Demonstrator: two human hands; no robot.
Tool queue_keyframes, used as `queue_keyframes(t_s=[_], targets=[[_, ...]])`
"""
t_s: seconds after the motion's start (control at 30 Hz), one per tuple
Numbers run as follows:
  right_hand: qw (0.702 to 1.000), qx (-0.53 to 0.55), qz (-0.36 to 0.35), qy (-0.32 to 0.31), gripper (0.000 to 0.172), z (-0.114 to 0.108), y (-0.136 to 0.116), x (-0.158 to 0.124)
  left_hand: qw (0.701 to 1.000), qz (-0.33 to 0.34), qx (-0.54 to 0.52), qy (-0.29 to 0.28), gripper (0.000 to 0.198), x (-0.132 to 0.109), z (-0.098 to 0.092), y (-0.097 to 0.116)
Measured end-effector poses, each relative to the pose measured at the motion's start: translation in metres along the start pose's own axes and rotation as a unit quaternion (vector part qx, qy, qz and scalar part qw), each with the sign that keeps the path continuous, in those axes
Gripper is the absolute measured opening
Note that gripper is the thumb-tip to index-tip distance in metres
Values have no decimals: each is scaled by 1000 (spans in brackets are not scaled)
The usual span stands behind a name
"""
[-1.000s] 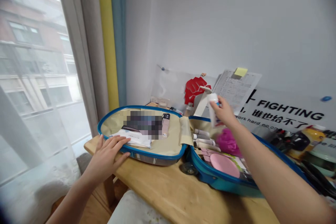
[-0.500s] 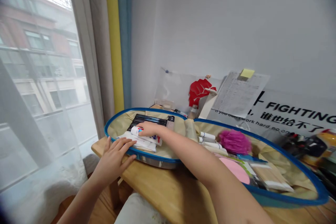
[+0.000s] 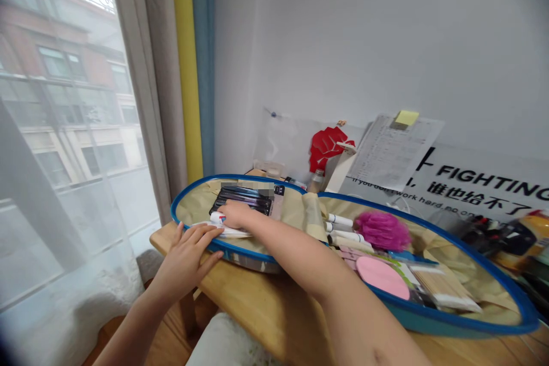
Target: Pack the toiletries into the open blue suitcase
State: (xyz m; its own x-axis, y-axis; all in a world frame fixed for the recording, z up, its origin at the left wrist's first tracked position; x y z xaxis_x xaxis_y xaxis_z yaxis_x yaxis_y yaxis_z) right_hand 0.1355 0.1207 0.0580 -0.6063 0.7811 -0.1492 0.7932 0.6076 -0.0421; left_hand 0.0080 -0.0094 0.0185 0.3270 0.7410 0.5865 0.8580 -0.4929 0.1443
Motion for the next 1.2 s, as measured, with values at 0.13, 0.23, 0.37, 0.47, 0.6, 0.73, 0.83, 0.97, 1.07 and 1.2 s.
queue_keyframes(t_s=[0.13, 0.23, 0.37, 0.47, 0.6, 0.73, 0.83, 0.97, 1.07, 1.2], targets=[[1000, 11, -2, 3, 37, -6, 6, -4, 1000, 0, 8, 1, 41, 0, 3, -2], [999, 22, 9, 28, 38, -24, 17, -16, 1000, -1, 18, 0, 46, -1, 5, -3], [994, 22, 76, 81, 35, -63, 57, -59, 1000, 0, 31, 1, 48, -1, 7, -5], [974, -8, 194, 118, 35, -90, 107, -112, 999, 5, 41, 9, 50, -2, 9, -6], [922, -44, 370, 108, 33, -102, 178, -197, 999, 10, 48, 23, 52, -3, 12, -7], [870, -39, 488, 56, 28, -80, 222, -266, 999, 11, 47, 21, 49, -4, 13, -7], [844, -21, 535, 37, 28, -52, 238, -292, 999, 12, 44, 23, 47, -3, 13, -8], [824, -5, 564, 54, 29, -20, 249, -300, 999, 13, 42, 20, 44, -3, 12, -8], [816, 1, 571, 88, 30, -8, 255, -298, 999, 11, 43, 16, 41, -4, 11, -7], [809, 13, 563, 165, 21, -11, 259, -299, 999, 13, 40, 14, 42, -4, 9, -6]])
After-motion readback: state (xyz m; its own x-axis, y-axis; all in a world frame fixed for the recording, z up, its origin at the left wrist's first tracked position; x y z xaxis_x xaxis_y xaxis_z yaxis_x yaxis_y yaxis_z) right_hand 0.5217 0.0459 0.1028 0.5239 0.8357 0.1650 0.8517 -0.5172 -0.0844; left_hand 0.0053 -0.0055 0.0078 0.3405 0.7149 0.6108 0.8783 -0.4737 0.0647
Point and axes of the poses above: each hand's wrist, its own x-axis towards the middle knuckle, its own z-axis out of the palm, y = z × x, the point moved 1 cm from there along x, towards the middle knuckle, and after that the axes turned 1 degree about z, right-handed, at the moved point
